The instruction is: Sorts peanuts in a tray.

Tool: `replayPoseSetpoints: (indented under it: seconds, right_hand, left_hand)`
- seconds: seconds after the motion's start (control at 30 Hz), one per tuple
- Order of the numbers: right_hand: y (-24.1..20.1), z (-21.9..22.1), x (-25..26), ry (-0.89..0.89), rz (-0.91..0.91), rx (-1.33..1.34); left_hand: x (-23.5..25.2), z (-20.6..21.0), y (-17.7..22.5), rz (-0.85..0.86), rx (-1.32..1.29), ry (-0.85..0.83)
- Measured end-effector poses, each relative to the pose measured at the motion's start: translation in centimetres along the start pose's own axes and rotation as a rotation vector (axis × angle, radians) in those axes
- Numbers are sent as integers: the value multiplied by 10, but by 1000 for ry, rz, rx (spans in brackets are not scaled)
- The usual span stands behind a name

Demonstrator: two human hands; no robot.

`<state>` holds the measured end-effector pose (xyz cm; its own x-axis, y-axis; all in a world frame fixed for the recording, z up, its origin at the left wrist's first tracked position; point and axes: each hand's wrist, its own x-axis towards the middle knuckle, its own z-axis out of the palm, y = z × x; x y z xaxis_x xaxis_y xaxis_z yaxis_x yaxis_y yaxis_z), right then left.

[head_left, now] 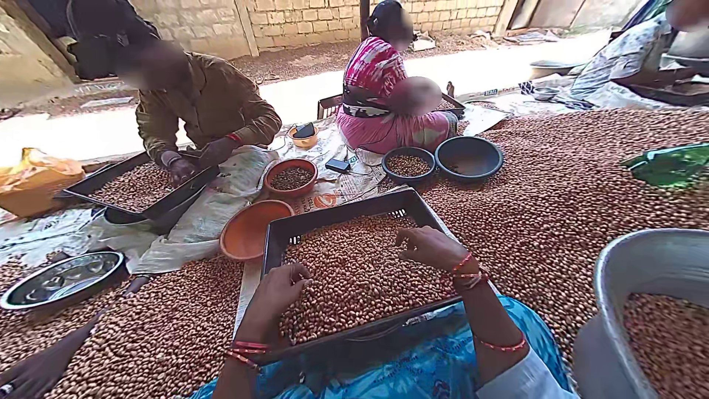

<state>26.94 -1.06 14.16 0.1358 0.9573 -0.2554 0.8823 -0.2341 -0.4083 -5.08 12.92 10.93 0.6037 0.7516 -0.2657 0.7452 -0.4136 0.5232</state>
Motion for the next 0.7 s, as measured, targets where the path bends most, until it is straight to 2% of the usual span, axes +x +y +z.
replayPoseSetpoints:
  seconds: [0.07, 0.1, 0.13, 0.27, 0.37, 0.47, 0.57, 0.63, 0.7]
  right_hand:
    - [6, 2, 0, -53, 83, -12]
    - [7, 4, 1, -82, 117, -17]
    - [8, 6, 2, -120, 147, -31]
    - [-2, 26, 15, -298, 133, -156]
    - [-31, 40, 17, -313, 12, -117]
    - [-58, 56, 20, -202, -197, 76]
    - [-69, 60, 28, -14, -361, 305]
    - [-61, 55, 36, 172, -330, 275]
    - [-53, 46, 43, 263, -148, 140]
  left_hand:
    - [-11, -12, -12, 275, -414, -255]
    - [-15, -16, -12, 298, -561, -363]
    - [-20, -20, -9, 251, -583, -396]
    - [-12, -5, 3, -194, -3, -328]
    - [3, 24, 11, -172, 51, -340]
    - [11, 47, 20, -93, -103, -212]
    - [8, 46, 25, -8, -507, -82]
    - [4, 37, 26, -4, -641, 14]
    - [2, 26, 21, -1, -608, 111]
